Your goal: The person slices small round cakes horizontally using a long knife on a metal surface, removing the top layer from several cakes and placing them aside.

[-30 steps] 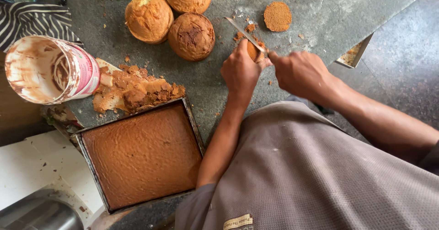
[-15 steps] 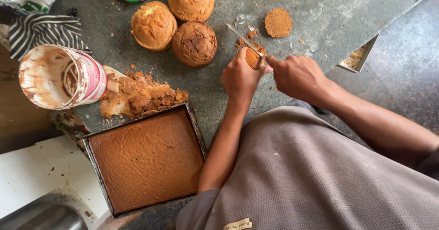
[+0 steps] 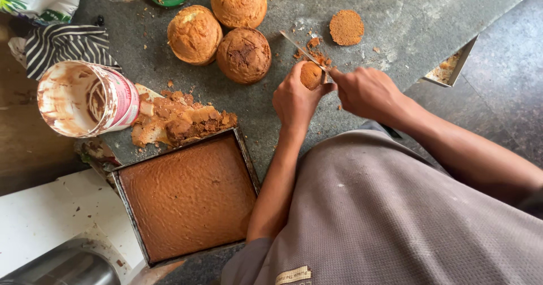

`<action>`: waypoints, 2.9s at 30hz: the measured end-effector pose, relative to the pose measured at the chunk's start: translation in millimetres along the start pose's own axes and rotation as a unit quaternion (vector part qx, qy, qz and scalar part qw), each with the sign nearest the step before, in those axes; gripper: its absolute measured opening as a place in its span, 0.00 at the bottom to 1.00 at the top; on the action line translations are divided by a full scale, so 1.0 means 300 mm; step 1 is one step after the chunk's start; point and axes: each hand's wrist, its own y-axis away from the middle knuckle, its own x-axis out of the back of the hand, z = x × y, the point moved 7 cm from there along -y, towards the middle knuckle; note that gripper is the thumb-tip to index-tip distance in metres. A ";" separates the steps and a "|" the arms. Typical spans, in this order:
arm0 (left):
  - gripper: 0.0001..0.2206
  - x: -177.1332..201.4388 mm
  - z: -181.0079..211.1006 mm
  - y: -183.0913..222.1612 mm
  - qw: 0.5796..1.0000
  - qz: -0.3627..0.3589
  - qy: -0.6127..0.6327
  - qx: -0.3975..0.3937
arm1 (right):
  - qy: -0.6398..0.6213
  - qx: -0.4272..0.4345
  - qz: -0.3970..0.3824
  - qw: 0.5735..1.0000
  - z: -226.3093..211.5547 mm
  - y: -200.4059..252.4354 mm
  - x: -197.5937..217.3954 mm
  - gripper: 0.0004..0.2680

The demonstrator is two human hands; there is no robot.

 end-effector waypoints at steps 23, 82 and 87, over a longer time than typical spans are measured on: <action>0.35 0.093 -0.012 -0.046 0.993 -0.042 -0.109 0.029 | 0.039 0.024 0.026 0.999 -0.131 0.156 0.121 0.18; 0.44 0.165 0.034 0.106 0.991 0.112 -0.053 -0.051 | -0.102 0.033 0.045 0.993 -0.004 0.005 0.015 0.12; 0.39 0.107 0.007 0.013 0.997 -0.012 -0.068 0.030 | -0.135 0.036 0.041 0.989 -0.071 0.036 0.053 0.13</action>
